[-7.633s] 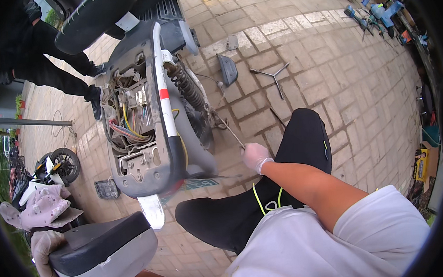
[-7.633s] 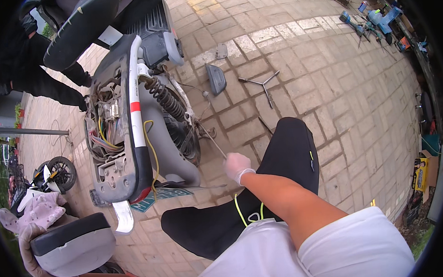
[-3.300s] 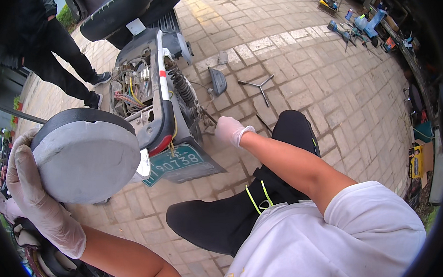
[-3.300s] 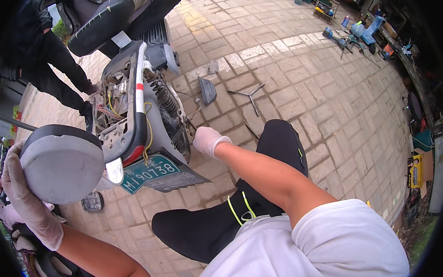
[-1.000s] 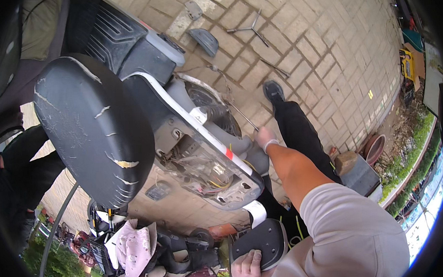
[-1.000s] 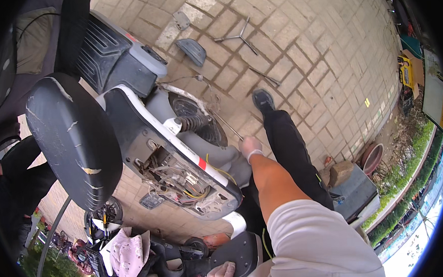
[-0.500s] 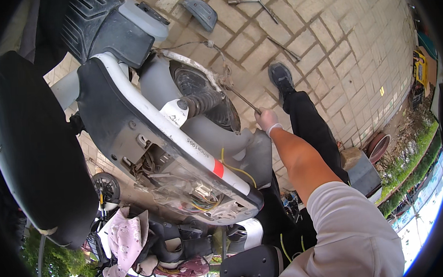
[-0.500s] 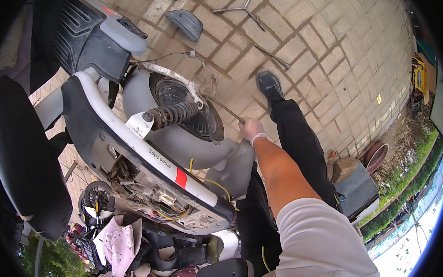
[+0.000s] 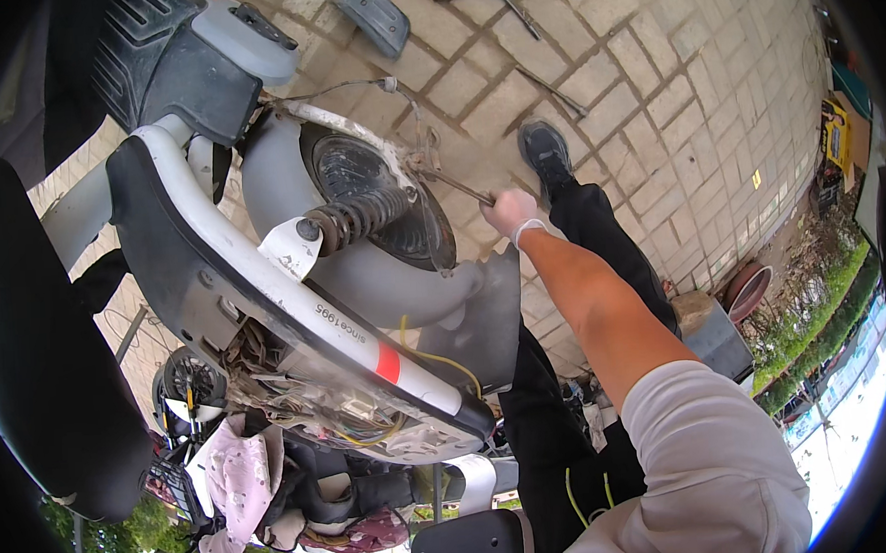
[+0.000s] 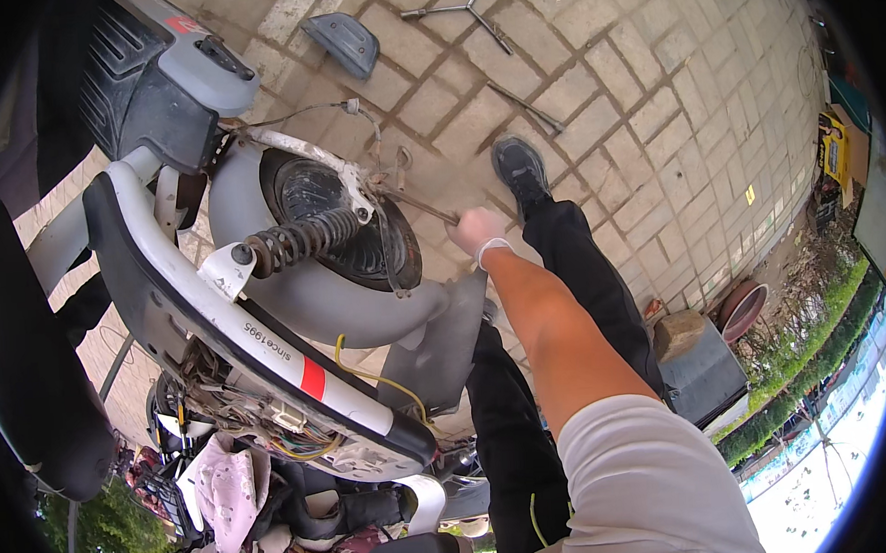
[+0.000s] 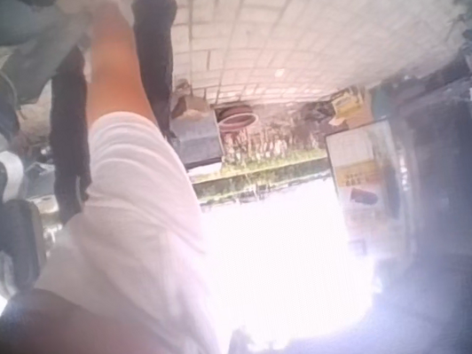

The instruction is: The person retrieves a wrench from a cluttered workbench, then uses it to loosen and remove bolts from the rear suspension and wheel area of a scooter. They switch to a three-way lug wrench to continue removing fasteners from the rear wheel hub.

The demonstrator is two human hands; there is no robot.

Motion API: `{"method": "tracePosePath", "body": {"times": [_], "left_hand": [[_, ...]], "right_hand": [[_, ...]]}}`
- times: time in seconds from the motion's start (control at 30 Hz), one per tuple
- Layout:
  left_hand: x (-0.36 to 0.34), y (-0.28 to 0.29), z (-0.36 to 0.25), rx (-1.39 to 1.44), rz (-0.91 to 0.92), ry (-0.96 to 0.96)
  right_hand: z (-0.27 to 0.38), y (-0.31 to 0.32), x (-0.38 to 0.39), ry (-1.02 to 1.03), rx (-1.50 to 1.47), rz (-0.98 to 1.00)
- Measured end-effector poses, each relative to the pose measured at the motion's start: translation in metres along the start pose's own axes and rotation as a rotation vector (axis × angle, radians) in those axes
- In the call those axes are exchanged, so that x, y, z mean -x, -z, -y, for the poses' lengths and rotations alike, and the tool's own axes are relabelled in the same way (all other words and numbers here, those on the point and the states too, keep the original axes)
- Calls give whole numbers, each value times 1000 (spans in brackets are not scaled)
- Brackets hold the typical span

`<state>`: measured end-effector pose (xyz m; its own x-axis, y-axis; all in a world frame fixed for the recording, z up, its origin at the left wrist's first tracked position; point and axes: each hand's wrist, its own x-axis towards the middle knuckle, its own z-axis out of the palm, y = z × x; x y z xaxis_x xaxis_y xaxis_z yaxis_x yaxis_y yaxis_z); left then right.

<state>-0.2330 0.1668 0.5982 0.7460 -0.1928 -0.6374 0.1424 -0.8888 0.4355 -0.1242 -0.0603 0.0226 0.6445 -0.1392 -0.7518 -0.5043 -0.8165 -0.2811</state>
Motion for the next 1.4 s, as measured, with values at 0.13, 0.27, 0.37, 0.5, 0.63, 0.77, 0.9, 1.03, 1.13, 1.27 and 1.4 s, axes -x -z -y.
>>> {"method": "tracePosePath", "body": {"times": [0.13,0.27,0.37,0.5,0.63,0.77,0.9,1.03,1.13,1.27,1.4], "left_hand": [[3,3,-1,-9,18,-12],[2,9,-3,5,37,23],[0,15,-9,14,52,53],[-3,15,-14,32,97,112],[2,11,-14,34,18,55],[9,6,-8,48,7,100],[10,-5,-1,-19,-76,40],[4,-15,-2,-51,-199,-7],[-3,-7,-6,-2,-146,-17],[-14,2,-9,-86,-151,-64],[-22,-1,-8,-60,-206,-79]], "right_hand": [[-5,3,-1,83,-2,-38],[-11,-1,-10,137,38,-39],[-17,-10,-19,163,47,-55],[-23,-21,-22,198,27,-75],[-22,-3,-25,242,12,-20],[-24,48,-12,230,63,144],[-16,101,34,268,-19,218],[21,137,62,350,-148,270],[61,150,56,322,-84,368],[97,157,43,75,-56,535],[107,153,49,97,8,491]]}}
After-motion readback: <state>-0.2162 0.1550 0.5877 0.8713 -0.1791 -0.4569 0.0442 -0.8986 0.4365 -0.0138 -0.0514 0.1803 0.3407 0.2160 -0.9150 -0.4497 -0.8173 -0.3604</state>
